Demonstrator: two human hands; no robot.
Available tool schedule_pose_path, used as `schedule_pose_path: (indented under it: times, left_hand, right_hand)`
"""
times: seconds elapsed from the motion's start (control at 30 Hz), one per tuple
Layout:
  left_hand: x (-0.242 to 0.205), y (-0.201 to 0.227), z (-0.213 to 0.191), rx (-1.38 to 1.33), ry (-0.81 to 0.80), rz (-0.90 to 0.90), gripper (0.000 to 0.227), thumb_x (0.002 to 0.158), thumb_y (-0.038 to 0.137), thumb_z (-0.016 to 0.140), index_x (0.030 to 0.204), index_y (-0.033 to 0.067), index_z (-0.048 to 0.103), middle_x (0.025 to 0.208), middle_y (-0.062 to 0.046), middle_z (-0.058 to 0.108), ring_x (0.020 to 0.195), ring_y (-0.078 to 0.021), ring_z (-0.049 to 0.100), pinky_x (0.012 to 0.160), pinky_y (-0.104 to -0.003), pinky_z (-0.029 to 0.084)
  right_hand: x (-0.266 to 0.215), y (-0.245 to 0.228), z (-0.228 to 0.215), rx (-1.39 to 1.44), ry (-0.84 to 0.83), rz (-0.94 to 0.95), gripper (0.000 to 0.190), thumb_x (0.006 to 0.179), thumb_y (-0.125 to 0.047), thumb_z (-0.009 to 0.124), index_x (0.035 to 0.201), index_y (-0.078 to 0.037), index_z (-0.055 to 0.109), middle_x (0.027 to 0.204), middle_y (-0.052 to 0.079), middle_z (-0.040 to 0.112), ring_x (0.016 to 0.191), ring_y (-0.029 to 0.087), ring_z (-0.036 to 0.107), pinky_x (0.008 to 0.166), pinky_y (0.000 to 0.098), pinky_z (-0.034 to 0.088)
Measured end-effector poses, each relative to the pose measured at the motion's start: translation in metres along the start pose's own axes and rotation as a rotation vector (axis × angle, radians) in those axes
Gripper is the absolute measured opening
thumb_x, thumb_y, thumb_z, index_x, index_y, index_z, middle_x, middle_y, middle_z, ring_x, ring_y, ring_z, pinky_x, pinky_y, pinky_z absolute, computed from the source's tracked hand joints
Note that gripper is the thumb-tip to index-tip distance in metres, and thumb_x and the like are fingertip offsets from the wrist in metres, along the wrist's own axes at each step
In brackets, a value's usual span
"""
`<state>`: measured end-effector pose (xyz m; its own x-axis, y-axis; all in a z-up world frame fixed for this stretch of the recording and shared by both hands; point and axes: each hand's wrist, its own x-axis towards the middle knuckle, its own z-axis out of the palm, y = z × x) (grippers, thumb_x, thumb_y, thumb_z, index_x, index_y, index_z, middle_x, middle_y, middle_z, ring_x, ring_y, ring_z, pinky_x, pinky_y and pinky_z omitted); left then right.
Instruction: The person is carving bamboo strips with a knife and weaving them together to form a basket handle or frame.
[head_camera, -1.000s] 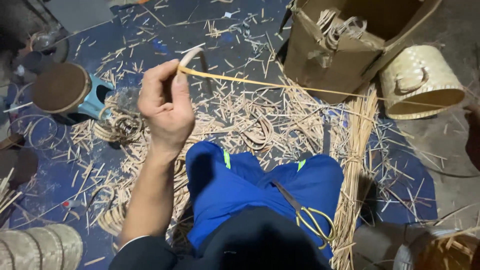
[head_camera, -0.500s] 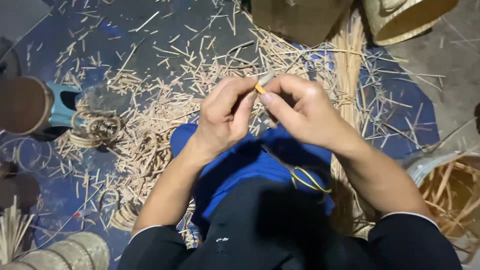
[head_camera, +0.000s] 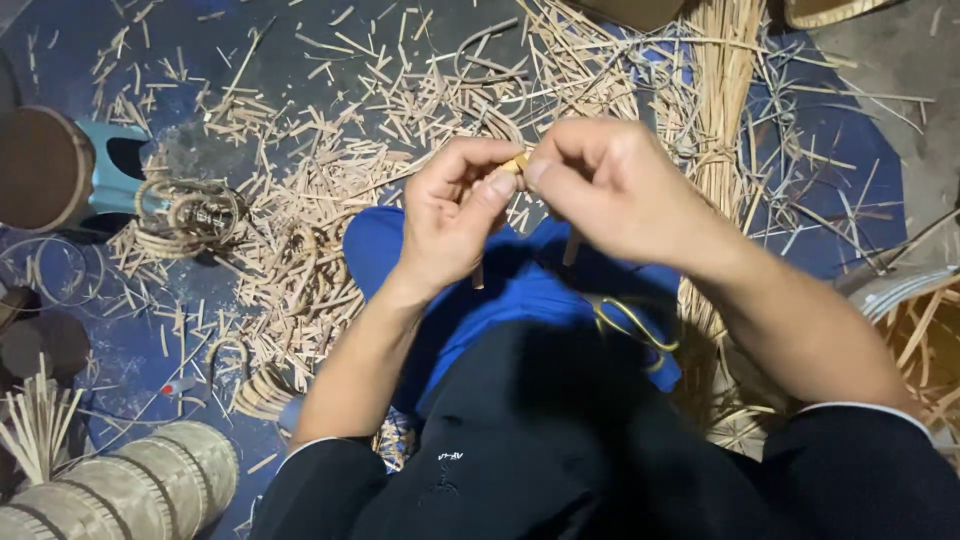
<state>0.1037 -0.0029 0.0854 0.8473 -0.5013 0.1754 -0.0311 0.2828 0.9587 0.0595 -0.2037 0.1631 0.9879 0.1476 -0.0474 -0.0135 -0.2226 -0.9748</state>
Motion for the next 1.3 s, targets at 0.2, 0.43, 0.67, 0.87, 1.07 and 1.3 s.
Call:
schedule_pose_path:
  times: [0.2,0.43,0.67,0.87,1.07,1.3]
  left_hand:
    - [0.0,0.017,0.01,0.441,0.056,0.232,0.022,0.103,0.0,0.067,0.125,-0.0002,0.063,0.111,-0.008,0.071,0.1,-0.0098,0.068,0.088,-0.026,0.058]
    - [0.001,0.028,0.004,0.792,0.005,0.596,0.028,0.09,-0.007,0.074,0.115,0.0018,0.066,0.109,-0.012,0.071,0.102,-0.0262,0.071,0.091,-0.034,0.058]
    - [-0.003,0.027,0.009,0.682,-0.004,0.508,0.023,0.095,-0.008,0.071,0.117,0.0008,0.066,0.108,-0.012,0.069,0.095,-0.0228,0.07,0.083,-0.03,0.058]
    - [-0.008,-0.004,0.009,0.137,0.048,0.263,0.015,0.11,0.0,0.063,0.125,-0.0001,0.063,0.102,-0.007,0.064,0.08,-0.01,0.056,0.069,-0.023,0.046]
    - [-0.008,-0.01,0.007,-0.315,0.02,0.015,0.015,0.111,0.004,0.059,0.126,0.0021,0.059,0.085,-0.004,0.057,0.062,-0.0061,0.041,0.056,-0.024,0.033]
    - [-0.008,-0.002,0.008,-0.65,-0.055,-0.155,0.016,0.113,0.006,0.054,0.129,0.0062,0.057,0.084,-0.005,0.049,0.063,-0.0053,0.031,0.055,-0.022,0.028]
  right_hand:
    - [-0.011,0.011,0.017,0.106,0.094,-0.045,0.019,0.104,-0.015,0.061,0.09,-0.002,0.063,0.071,-0.004,0.057,0.06,0.002,0.047,0.049,0.0222,0.036]
    - [-0.019,0.019,0.013,0.118,0.038,-0.068,0.018,0.103,-0.013,0.063,0.089,-0.001,0.064,0.077,-0.006,0.058,0.068,0.001,0.048,0.056,0.0205,0.039]
    - [-0.024,0.034,0.031,0.094,0.125,-0.073,0.015,0.106,-0.014,0.06,0.097,-0.002,0.063,0.078,-0.004,0.056,0.065,0.002,0.047,0.054,0.0199,0.037]
    - [-0.024,0.058,0.065,0.058,0.331,-0.216,0.012,0.11,-0.012,0.057,0.105,-0.002,0.06,0.079,-0.002,0.059,0.064,0.005,0.055,0.056,0.0231,0.046]
    - [-0.024,0.086,0.088,-0.04,0.525,-0.332,0.011,0.113,-0.011,0.054,0.108,-0.001,0.055,0.084,0.003,0.06,0.069,0.008,0.056,0.062,0.0252,0.048]
    - [-0.021,0.131,0.109,0.085,0.602,-0.416,0.011,0.115,-0.009,0.049,0.115,0.001,0.053,0.102,0.009,0.062,0.092,0.011,0.059,0.086,0.0269,0.052]
